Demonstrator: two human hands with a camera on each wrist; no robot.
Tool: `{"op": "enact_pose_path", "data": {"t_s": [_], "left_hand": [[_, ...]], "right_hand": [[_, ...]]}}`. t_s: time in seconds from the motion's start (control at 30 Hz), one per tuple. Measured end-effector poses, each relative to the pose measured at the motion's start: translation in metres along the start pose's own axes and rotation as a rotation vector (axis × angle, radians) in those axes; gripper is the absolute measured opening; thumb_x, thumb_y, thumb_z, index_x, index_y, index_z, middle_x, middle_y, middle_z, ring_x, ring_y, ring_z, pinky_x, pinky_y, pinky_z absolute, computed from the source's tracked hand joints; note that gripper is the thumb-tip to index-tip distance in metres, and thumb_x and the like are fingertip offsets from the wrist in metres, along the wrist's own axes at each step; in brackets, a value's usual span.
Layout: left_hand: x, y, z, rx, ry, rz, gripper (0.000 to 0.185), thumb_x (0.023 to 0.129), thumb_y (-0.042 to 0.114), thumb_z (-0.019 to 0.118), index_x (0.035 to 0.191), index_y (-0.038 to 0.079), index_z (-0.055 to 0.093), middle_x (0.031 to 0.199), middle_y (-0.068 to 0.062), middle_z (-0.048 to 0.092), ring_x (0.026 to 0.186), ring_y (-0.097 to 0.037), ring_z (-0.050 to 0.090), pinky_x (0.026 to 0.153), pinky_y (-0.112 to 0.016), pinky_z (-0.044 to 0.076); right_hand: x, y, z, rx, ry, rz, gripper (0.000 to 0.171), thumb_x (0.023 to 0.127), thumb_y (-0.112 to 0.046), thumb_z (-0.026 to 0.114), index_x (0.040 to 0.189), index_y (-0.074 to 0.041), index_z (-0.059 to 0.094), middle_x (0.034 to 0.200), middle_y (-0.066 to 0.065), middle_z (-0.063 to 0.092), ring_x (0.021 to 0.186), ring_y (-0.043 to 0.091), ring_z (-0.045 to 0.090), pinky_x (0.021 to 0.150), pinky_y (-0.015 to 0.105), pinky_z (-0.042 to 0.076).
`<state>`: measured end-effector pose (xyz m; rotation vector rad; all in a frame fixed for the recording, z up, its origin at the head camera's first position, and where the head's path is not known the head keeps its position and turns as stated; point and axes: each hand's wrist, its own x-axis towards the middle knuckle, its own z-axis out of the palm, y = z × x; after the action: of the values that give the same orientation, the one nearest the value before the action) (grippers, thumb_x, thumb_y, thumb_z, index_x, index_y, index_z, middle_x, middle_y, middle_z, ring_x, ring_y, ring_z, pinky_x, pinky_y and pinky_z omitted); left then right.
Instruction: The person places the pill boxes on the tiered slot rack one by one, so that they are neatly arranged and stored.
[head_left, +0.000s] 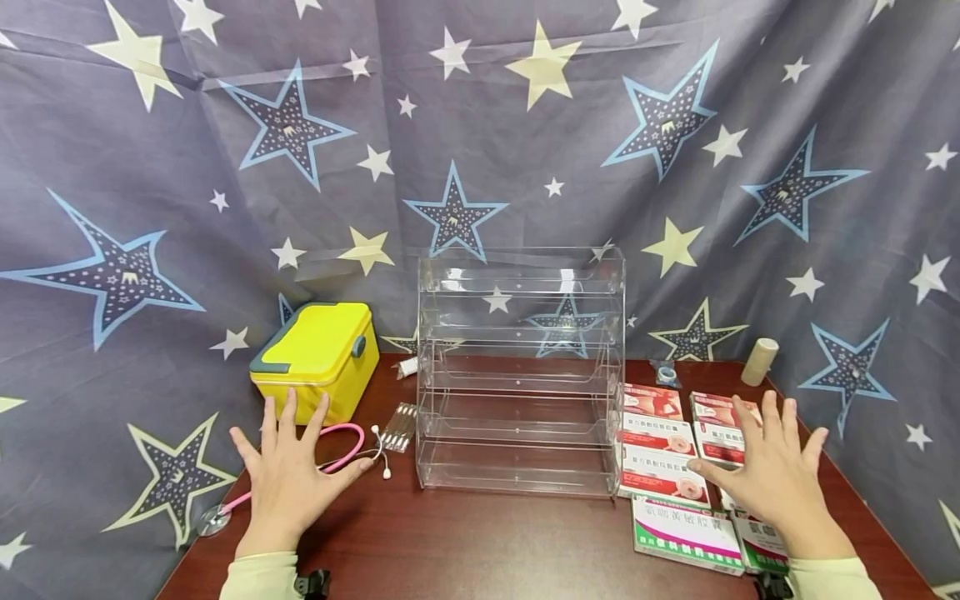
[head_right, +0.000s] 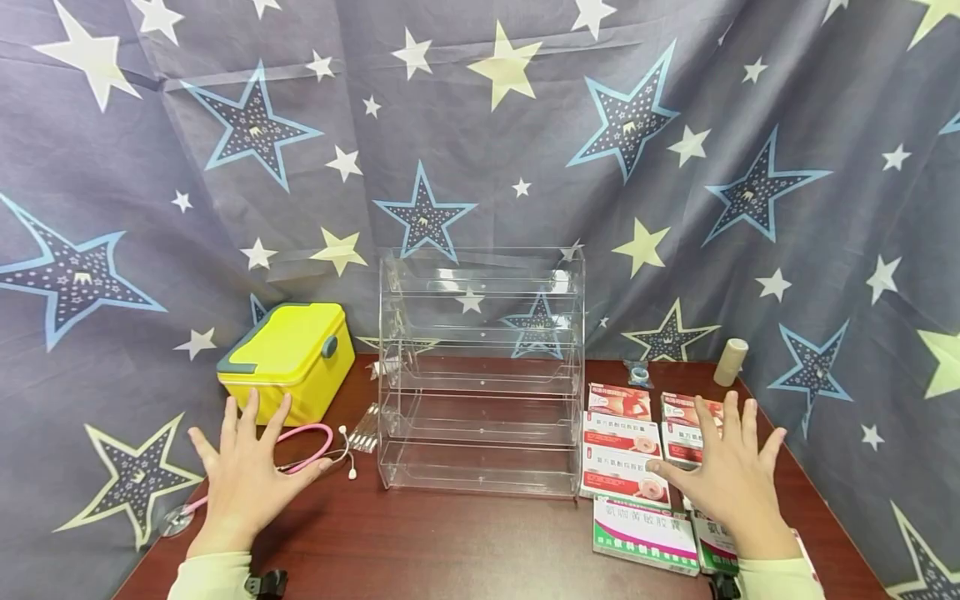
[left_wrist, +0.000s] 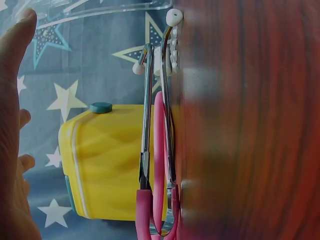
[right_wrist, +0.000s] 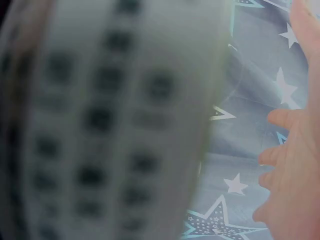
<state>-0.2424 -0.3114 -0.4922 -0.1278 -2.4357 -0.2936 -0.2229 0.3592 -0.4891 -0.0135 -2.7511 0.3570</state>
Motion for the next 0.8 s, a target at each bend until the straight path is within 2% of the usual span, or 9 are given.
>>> {"op": "enact_pose_path", "data": {"t_s": [0.3,0.43,0.53,0.67,0.8], "left_hand": [[0.002,0.003,0.004,-0.033,-0.015,0.019,0.116,0.066,0.085,0.078,0.161,0.026,0.044,0.167,-0.022,0.029,0.158,-0.043,0.009,0.115,-0.069,-0.021],[0.003,0.008,0.009,-0.062,-0.037,0.032,0.119,0.067,0.082,0.079,0.163,0.023,0.040,0.166,-0.023,0.030,0.157,-0.044,0.011,0.117,-0.068,-0.018],[0.003,0.013,0.012,-0.103,-0.059,0.043,0.121,0.069,0.079,0.081,0.165,0.022,0.035,0.166,-0.024,0.031,0.156,-0.045,0.015,0.118,-0.068,-0.017],[0.002,0.022,0.017,-0.203,-0.077,0.054,0.120,0.070,0.073,0.085,0.165,0.020,0.034,0.164,-0.025,0.033,0.154,-0.048,0.020,0.121,-0.067,-0.009],[-0.001,0.029,0.024,-0.330,-0.130,0.029,0.116,0.072,0.066,0.089,0.164,0.021,0.035,0.165,-0.023,0.033,0.154,-0.047,0.020,0.122,-0.068,0.010]], "right_hand": [[0.009,0.003,-0.008,0.040,-0.002,-0.015,0.131,0.075,-0.074,0.079,0.162,0.005,0.020,0.163,0.042,-0.002,0.152,0.052,-0.020,0.108,0.074,-0.024],[0.017,0.008,-0.018,0.066,-0.036,-0.030,0.127,0.077,-0.071,0.080,0.158,0.009,0.024,0.161,0.045,0.001,0.152,0.058,-0.012,0.110,0.079,-0.014],[0.027,0.016,-0.029,0.079,-0.089,-0.056,0.118,0.080,-0.066,0.081,0.154,0.012,0.032,0.158,0.048,0.012,0.148,0.064,0.006,0.110,0.084,0.004],[0.042,0.030,-0.040,0.120,-0.213,-0.054,0.107,0.084,-0.056,0.083,0.149,0.015,0.036,0.151,0.049,0.024,0.134,0.070,0.026,0.101,0.084,0.026],[0.056,0.049,-0.042,0.170,-0.315,-0.021,0.098,0.088,-0.047,0.082,0.148,0.016,0.036,0.145,0.050,0.030,0.129,0.069,0.032,0.099,0.082,0.032]]}}
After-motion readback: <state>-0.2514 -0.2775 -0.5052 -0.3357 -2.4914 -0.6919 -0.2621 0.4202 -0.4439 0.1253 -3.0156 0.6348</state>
